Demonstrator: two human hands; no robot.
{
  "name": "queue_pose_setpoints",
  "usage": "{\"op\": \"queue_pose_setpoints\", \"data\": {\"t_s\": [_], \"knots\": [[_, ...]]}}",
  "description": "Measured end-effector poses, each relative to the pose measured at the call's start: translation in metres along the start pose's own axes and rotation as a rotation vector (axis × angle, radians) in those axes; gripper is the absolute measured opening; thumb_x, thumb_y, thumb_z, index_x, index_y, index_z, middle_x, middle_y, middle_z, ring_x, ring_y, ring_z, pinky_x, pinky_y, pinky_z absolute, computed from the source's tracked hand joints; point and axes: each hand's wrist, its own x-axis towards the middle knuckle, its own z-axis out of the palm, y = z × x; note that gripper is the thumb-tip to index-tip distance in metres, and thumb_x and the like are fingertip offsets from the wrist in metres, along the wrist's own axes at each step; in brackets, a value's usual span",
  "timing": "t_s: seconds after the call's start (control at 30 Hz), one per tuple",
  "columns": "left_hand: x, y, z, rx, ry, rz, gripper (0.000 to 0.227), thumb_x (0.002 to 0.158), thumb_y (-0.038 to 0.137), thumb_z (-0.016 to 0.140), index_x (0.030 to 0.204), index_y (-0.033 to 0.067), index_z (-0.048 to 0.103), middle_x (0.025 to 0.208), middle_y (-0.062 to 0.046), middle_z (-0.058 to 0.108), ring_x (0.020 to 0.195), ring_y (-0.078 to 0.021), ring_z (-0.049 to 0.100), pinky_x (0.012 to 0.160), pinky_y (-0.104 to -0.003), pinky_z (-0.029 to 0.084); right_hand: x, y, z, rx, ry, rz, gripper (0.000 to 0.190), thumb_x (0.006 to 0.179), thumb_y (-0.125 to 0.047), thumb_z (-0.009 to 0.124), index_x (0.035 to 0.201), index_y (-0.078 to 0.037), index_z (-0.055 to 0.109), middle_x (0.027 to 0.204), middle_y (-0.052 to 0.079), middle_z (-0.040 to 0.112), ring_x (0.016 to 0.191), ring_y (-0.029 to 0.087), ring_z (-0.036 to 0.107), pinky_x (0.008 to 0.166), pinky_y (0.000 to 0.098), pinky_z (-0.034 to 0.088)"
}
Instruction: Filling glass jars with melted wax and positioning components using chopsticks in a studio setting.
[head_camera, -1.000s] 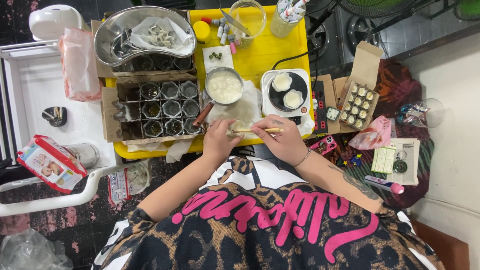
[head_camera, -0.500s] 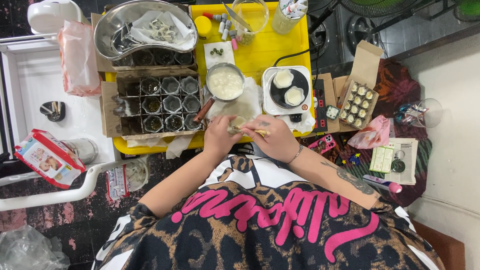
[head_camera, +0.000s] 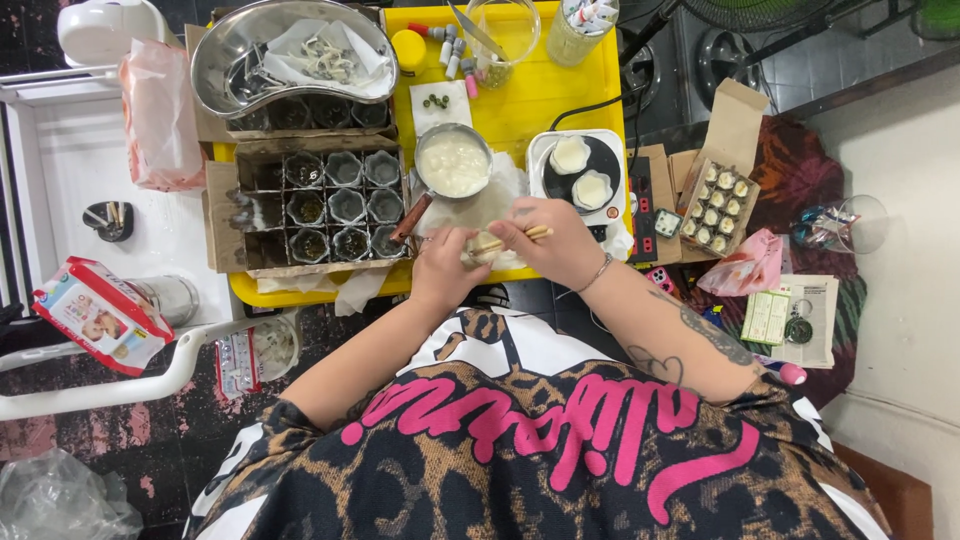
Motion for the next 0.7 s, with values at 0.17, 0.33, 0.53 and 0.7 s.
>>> {"op": "queue_pose_setpoints", "data": {"t_s": [0.17, 0.33, 0.53, 0.7], "knots": [[-0.001, -0.007, 0.002, -0.007, -0.018, 0.014, 0.046, 0.074, 0.026, 0.086, 0.113, 0.0118, 0.065, 0.111, -0.009, 0.066, 0.099, -0.0334, 0.067, 0.084, -0.045, 0.055, 0.013, -0.008, -0.017, 0.006, -0.012, 0.06, 0.043, 0.103, -0.032, 0.065, 0.071, -0.004, 0.07, 0.066, 0.006, 0.063, 0.057, 0.017, 0.061, 0.053, 0.0313, 0.045], [0.001, -0.007, 0.0, 0.001, -0.031, 0.004, 0.049, 0.072, 0.025, 0.087, 0.114, 0.0126, 0.064, 0.114, -0.009, 0.066, 0.103, -0.0351, 0.065, 0.087, -0.045, 0.054, 0.019, -0.007, -0.023, 0.091, -0.088, -0.008, 0.04, 0.102, -0.028, 0.066, 0.071, -0.004, 0.07, 0.067, 0.005, 0.063, 0.058, 0.016, 0.061, 0.054, 0.0302, 0.047], [0.002, -0.004, -0.004, 0.017, -0.039, 0.022, 0.051, 0.07, 0.024, 0.088, 0.113, 0.0128, 0.064, 0.114, -0.009, 0.066, 0.105, -0.0367, 0.064, 0.085, -0.046, 0.054, 0.018, 0.001, -0.016, 0.048, -0.174, 0.05, 0.035, 0.101, -0.027, 0.068, 0.076, -0.003, 0.071, 0.068, 0.007, 0.06, 0.055, 0.02, 0.059, 0.053, 0.0327, 0.045], [0.003, -0.005, -0.002, -0.006, -0.054, -0.024, 0.051, 0.072, 0.026, 0.087, 0.116, 0.013, 0.065, 0.115, -0.01, 0.067, 0.104, -0.0354, 0.065, 0.086, -0.046, 0.055, 0.014, 0.017, -0.008, -0.062, -0.171, -0.06, 0.036, 0.101, -0.025, 0.07, 0.072, -0.003, 0.069, 0.07, 0.01, 0.059, 0.058, 0.026, 0.058, 0.055, 0.0351, 0.045]]}}
